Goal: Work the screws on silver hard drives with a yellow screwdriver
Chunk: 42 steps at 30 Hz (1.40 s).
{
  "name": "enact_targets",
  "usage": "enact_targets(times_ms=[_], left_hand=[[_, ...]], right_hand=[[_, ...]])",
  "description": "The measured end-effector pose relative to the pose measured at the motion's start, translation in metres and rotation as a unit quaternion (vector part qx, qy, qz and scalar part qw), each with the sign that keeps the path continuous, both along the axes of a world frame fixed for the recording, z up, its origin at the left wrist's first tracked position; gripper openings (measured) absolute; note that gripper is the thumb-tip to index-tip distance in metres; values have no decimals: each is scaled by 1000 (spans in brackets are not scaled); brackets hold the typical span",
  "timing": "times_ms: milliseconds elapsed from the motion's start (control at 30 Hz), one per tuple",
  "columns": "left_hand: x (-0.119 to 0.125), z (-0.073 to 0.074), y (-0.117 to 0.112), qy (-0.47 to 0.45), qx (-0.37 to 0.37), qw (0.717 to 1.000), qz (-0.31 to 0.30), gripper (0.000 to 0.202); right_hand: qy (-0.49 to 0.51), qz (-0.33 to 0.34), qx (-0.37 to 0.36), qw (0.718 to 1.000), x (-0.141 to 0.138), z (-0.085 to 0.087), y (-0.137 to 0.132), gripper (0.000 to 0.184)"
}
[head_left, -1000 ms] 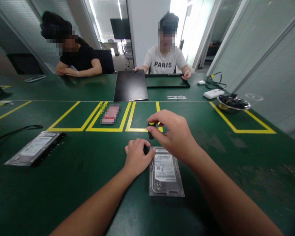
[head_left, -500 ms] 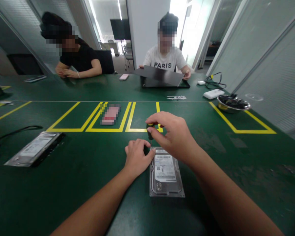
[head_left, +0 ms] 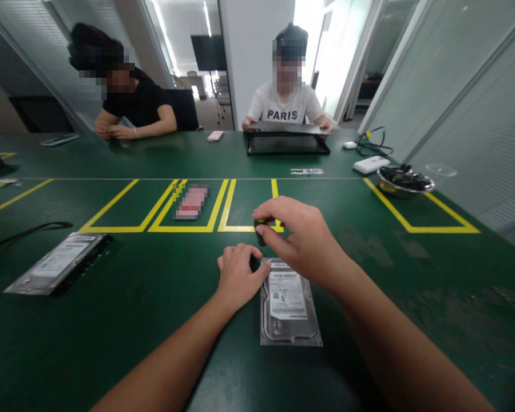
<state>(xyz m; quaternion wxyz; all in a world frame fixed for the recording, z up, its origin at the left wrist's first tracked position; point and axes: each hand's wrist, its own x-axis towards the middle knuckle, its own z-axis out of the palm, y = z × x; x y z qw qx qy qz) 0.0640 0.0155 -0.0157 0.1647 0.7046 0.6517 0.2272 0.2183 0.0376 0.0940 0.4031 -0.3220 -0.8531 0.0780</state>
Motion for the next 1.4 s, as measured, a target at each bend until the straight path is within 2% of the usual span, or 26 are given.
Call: enact_targets(times_ms=[167,433,567,667,967,1133,1400], left_hand=[[0,-1,1,-4,-5,1000,-3,23],[-1,-3,0,-4,12,1000,-3,21],[-1,-2,-1,-13,14,1000,-22,18],[-1,-2,-2,-24,20,999,-35,15],[-1,-1,-1,-37,17,999,-35,14],[0,-2,-1,-34,22,999,-31,14],[0,-2,-1,-21,23,999,-25,16]], right_hand=[[-1,14,-4,1000,-1,1,0,6],[-9,-26,7,1000,-2,0,0,1],[-9,-32,1,999,-1,0,-1,6],[-17,-38,-3,999,0,1,-1,3],[-23,-42,0,999,5,5,-1,2],[-15,-38,5,999,5,5,-1,8],[-11,-48,17,999,0,1,-1,4]])
